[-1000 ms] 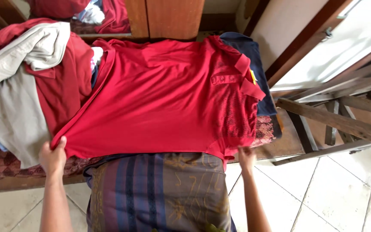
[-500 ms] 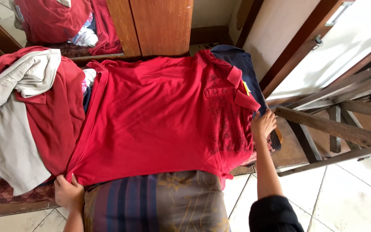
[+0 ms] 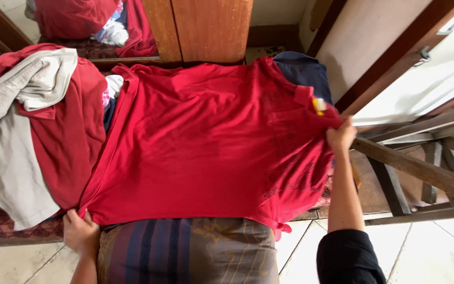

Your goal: Fold a red polo shirt on a patterned surface.

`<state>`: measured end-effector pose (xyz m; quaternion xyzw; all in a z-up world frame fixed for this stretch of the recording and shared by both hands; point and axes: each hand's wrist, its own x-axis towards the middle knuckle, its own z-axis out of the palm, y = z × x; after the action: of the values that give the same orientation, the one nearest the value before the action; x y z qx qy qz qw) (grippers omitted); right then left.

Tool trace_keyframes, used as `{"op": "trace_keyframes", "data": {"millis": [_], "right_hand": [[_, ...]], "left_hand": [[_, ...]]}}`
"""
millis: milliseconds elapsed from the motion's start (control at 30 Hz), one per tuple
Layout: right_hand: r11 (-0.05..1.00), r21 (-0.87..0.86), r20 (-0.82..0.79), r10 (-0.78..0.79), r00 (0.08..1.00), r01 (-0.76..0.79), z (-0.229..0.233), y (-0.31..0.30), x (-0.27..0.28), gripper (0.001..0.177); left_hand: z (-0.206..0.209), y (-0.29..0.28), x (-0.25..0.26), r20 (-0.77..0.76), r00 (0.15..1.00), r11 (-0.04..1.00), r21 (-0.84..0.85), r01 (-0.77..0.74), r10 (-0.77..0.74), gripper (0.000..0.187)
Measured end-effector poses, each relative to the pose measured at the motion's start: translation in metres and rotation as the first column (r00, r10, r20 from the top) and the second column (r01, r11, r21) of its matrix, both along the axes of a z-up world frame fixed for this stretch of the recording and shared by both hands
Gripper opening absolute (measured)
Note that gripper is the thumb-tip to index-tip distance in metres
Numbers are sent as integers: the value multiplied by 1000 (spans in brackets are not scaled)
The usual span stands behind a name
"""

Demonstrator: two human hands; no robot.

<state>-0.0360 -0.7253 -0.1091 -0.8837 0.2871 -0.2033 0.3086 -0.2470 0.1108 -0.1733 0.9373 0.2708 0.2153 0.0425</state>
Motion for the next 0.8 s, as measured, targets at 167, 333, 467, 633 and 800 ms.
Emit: {"op": "trace_keyframes", "data": {"millis": [167,333,467,633,800], "right_hand": [[969,-180,178,-137,974,170,14,12,-26,50],[972,-123,278,-158,947,198,-42,21,-90,87],[955,-210,266,-148,952,208,-67,62,-185,66],[967,-179,-23,-189,982,182,-106,98,-248,52],[918,317,-81,-223,971,238,-127,125,-252,63]], "left_hand": [[2,-3,-1,25,1000,1000,12,8,-9,33],[4,-2,0,2,1000,1000,-7,-8,9,33],[5,-3,0,8,1000,1000,-2,-4,4,33],[12,-6,-2,15,1000,1000,-14,24,-24,34],[19,-3,1,-41,999,999,-44,22,-23,37]]}}
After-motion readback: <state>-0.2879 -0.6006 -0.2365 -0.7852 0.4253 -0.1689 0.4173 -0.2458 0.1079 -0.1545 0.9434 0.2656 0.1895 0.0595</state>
